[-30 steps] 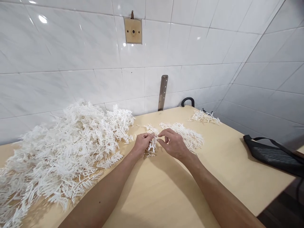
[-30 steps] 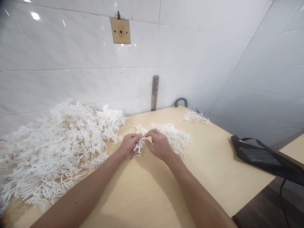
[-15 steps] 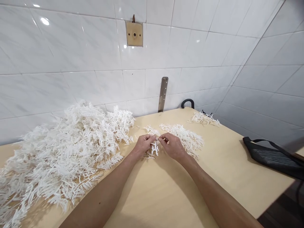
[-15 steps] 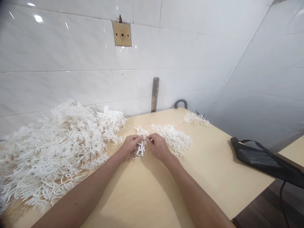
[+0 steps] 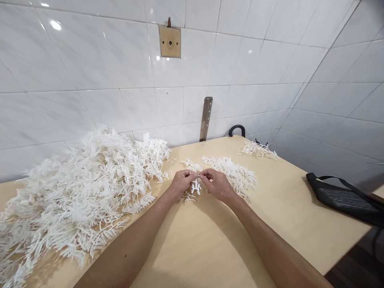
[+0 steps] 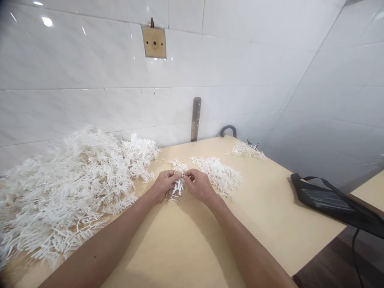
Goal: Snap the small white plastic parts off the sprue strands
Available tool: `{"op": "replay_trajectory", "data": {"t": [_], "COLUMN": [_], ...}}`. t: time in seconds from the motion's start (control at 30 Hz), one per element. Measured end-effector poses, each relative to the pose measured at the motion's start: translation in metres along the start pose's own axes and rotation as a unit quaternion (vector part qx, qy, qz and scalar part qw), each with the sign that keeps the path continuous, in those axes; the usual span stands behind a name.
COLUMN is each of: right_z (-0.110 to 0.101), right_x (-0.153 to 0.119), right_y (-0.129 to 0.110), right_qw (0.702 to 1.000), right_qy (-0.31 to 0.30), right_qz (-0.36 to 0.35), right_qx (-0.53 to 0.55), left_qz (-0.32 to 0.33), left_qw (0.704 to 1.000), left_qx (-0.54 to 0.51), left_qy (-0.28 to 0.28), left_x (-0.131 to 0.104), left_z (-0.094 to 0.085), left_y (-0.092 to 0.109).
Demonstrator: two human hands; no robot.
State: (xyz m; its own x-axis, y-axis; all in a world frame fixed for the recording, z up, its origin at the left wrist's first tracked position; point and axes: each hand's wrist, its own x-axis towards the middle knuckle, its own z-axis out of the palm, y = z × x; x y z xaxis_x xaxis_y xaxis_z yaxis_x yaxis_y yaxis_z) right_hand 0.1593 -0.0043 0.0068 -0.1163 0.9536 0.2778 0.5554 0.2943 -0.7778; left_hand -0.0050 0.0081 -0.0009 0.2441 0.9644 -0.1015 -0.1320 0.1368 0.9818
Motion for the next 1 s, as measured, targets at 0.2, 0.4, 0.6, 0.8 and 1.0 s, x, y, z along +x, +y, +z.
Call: {"op": "replay_trajectory", "data": {"t": [0.2, 0.4, 0.6, 0.8, 1.0], "right_z": [0.008, 0.019, -0.022, -0.037, -0.012], "right_x": [0.001, 0.003, 0.014, 0.016, 0.006], "right_y": [0.007, 0.007, 0.034, 0.041, 0.019], "right_qw": [0.991, 0.963, 0.952, 0.977, 0.98], "right_qy": [0.065, 0.088, 0.159, 0.182, -0.109], "right_qz": [-0.068, -0.07, 0.042, 0.062, 0.068], "right_qx": [-0.098, -0.243, -0.258, -0.093, 0.153], "left_qz": [0.012, 0.08, 0.118, 0.024, 0.012], "left_qw": [0.999, 0.978, 0.976, 0.999, 0.999], "left_qx": [0.043, 0.169, 0.147, 0.0, -0.036], "left_qy": [0.018, 0.088, 0.107, 0.04, -0.001], "left_x": [0.002, 0.001, -0.002, -0.004, -0.001], "left_z": [0.002, 0.008, 0.009, 0.005, 0.001], "left_y": [-0.003, -0.007, -0.006, 0.002, 0.003]}}
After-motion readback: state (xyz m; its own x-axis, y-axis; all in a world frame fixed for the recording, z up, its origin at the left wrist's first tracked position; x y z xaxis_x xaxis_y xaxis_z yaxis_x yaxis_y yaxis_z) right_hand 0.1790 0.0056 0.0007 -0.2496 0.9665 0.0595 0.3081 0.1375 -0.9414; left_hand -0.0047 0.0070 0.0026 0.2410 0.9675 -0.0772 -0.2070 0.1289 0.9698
